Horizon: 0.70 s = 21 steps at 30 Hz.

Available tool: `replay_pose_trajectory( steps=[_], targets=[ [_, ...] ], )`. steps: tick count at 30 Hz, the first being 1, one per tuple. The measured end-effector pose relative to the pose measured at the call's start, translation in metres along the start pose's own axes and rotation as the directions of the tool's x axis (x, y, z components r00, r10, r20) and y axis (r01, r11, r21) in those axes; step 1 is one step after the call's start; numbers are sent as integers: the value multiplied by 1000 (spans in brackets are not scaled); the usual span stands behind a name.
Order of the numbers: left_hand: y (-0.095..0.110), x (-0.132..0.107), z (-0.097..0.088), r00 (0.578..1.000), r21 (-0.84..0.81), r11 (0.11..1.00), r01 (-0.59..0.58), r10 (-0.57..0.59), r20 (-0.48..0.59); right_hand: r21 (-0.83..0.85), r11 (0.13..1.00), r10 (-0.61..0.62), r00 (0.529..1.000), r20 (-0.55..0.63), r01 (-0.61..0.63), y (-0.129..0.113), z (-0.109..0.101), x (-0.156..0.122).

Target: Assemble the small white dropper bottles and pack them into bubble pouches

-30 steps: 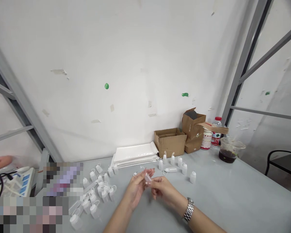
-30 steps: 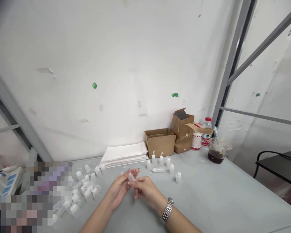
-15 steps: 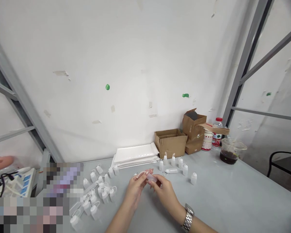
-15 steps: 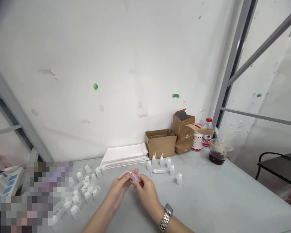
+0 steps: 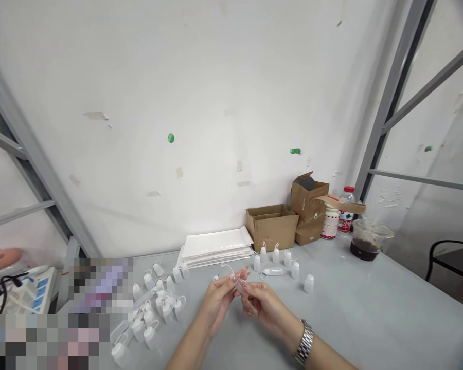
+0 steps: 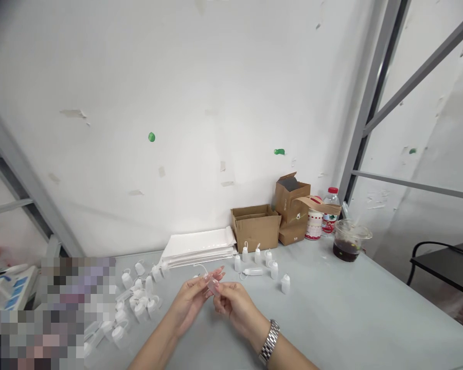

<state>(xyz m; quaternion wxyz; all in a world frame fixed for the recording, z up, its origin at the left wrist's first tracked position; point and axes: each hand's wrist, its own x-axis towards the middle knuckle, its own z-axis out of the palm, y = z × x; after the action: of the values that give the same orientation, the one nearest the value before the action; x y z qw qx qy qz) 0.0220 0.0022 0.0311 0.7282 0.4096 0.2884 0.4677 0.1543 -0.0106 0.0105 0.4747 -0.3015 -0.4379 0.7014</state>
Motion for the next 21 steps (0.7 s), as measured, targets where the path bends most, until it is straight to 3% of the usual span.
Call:
replay_pose_trajectory(
  steps=[3,9,13,21],
  targets=[
    [1,0,1,1000,-15,1000,8,-7,14,119,992,41,997,68,-49,4,-1,1],
    [-2,6,-4,983,13,997,-78,79,-165,-269,959,-128,982,-142,86,0,4,4],
    [-5,6,-4,990,45,996,-74,79,-117,-380,913,-228,958,-175,148,0,3,4],
    [1,3,1,997,28,999,-27,28,-67,-33,996,-82,995,-58,80,7,-1,7]
  ],
)
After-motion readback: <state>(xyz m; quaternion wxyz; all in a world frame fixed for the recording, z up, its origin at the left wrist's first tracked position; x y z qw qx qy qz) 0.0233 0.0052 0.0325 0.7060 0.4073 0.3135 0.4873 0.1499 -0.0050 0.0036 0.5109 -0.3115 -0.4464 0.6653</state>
